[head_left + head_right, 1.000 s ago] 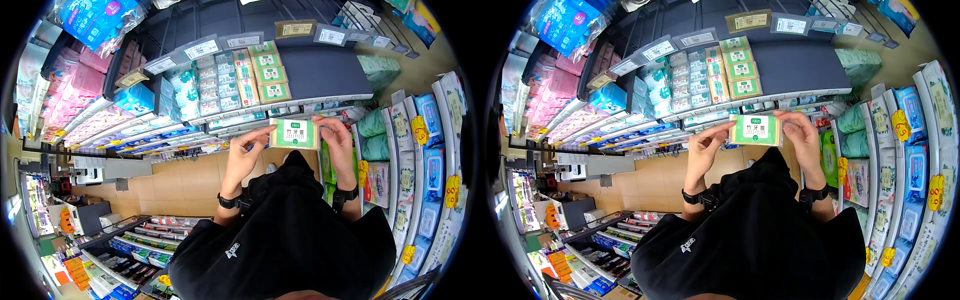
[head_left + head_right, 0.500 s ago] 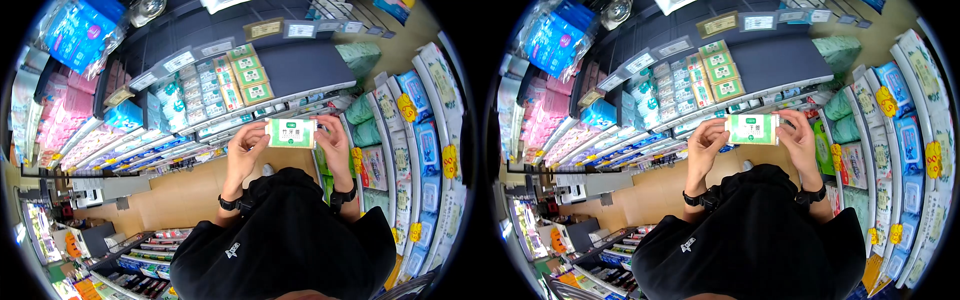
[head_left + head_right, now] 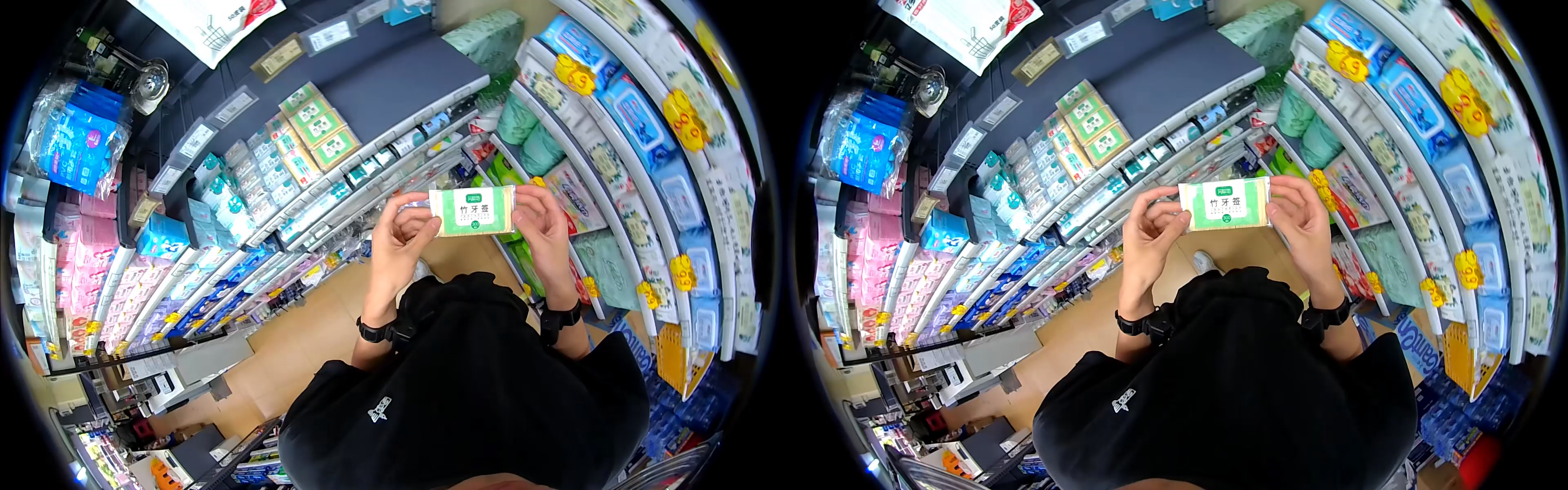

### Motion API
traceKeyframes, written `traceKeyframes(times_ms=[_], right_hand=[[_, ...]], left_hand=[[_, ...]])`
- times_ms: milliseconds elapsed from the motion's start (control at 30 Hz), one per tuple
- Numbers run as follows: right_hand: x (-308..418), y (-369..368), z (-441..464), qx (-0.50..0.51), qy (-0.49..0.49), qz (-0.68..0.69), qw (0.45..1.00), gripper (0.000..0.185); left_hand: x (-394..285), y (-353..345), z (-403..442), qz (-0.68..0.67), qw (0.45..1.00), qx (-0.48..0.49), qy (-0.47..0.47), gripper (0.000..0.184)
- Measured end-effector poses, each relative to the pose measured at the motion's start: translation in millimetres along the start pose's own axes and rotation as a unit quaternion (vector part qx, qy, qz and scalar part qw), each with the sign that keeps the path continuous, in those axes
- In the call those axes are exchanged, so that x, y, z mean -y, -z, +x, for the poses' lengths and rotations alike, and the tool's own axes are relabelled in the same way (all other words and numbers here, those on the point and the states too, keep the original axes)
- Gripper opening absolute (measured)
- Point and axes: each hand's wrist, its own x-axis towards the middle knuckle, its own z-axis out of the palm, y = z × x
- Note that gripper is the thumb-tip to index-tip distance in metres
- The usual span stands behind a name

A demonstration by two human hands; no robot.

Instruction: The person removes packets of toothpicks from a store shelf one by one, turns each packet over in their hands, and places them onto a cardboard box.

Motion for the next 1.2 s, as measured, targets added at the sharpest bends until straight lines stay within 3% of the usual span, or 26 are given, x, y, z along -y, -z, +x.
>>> traceKeyframes(times_ms=[267,767,1200], right_hand=[[23,83,-102,-0.010,-0.008,0.003,1.000,0.040],[52,241,-350,-0.177,-0.009,-0.031,0.984,0.040],[66,251,-476,-0.410,0.016,-0.074,0.909,0.036]], left_hand=[[31,-89,-69,0.000,1.000,0.025,0.010,0.038],[111,-274,-216,0.035,0.982,0.164,0.093,0.037],[144,-365,-242,0.068,0.910,0.388,0.131,0.038]])
